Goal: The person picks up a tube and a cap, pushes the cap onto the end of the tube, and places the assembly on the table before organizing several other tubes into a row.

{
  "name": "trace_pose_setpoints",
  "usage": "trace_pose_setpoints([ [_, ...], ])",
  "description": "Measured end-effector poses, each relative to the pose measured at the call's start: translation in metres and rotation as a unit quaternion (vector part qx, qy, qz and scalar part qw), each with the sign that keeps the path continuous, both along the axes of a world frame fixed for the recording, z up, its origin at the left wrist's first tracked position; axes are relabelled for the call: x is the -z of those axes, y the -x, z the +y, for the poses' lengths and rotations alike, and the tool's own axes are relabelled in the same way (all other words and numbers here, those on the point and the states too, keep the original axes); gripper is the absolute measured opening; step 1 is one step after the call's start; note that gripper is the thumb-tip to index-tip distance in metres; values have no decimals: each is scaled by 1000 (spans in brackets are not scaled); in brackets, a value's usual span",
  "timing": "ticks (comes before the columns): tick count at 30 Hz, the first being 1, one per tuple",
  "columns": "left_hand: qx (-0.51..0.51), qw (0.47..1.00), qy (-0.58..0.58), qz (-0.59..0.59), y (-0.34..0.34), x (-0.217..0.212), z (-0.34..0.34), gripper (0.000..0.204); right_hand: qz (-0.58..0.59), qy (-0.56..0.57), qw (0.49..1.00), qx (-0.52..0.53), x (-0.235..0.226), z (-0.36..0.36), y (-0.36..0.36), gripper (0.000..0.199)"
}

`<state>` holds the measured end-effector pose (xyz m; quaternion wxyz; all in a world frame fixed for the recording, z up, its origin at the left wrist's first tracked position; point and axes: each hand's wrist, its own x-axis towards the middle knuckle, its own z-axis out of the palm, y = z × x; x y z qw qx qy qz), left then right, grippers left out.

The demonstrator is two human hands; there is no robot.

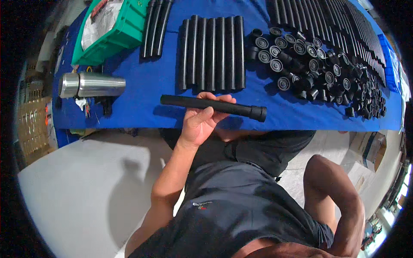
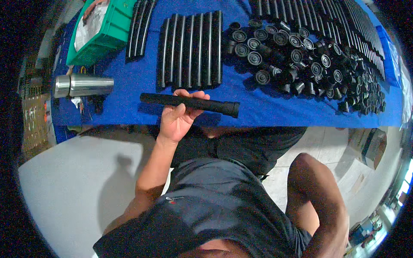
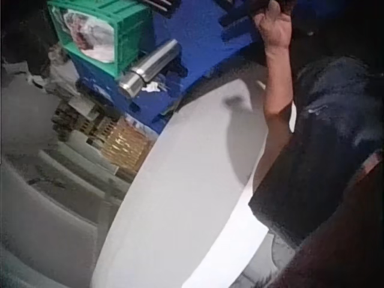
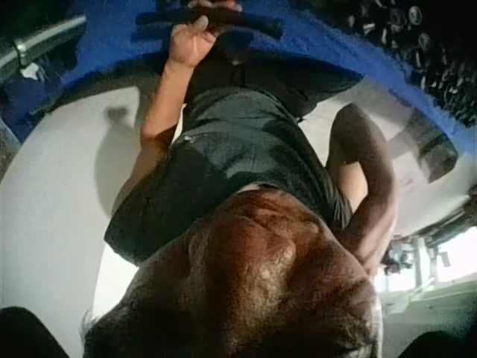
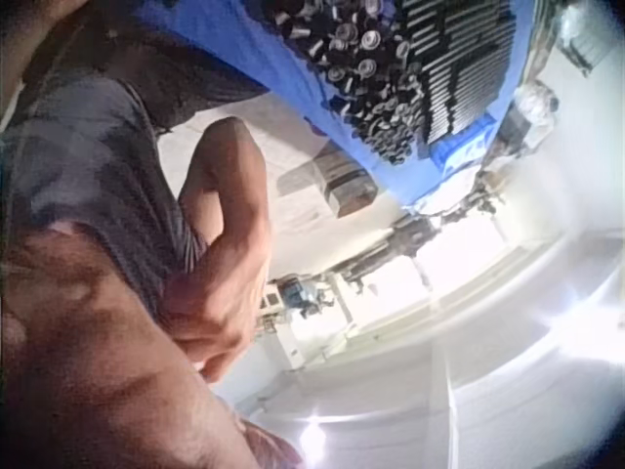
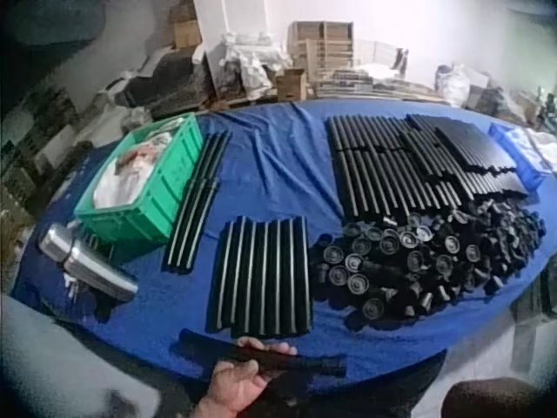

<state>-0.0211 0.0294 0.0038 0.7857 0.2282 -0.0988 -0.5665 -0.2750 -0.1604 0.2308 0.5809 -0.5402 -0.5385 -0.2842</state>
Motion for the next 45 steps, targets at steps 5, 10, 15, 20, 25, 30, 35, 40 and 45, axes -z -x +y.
trace_pose_setpoints([
  [5,-1,1000,-7,-10,3,0,-3,30,31,-27,999,20,13,-6,4,22],
  [10,3,1000,-7,-1,3,1,-1,32,58,-50,996,47,22,-57,110,21],
  [15,5,1000,-16,-5,3,3,-2,32,86,-77,988,101,40,-59,80,20],
  [20,4,1000,-8,-13,3,2,-2,33,119,-101,976,153,46,-35,73,19],
  [25,7,1000,-13,-7,4,4,-2,33,143,-126,962,195,60,-42,90,18],
  [30,7,1000,-9,-1,3,3,-2,31,175,-152,943,238,74,-51,84,17],
  [35,10,1000,-5,-2,4,-3,-2,32,194,-188,924,269,85,-54,80,17],
  [40,19,1000,6,1,5,5,-6,30,218,-214,899,312,113,-39,62,16],
  [45,6,1000,4,7,2,0,-2,30,250,-243,876,333,135,-57,124,16],
])
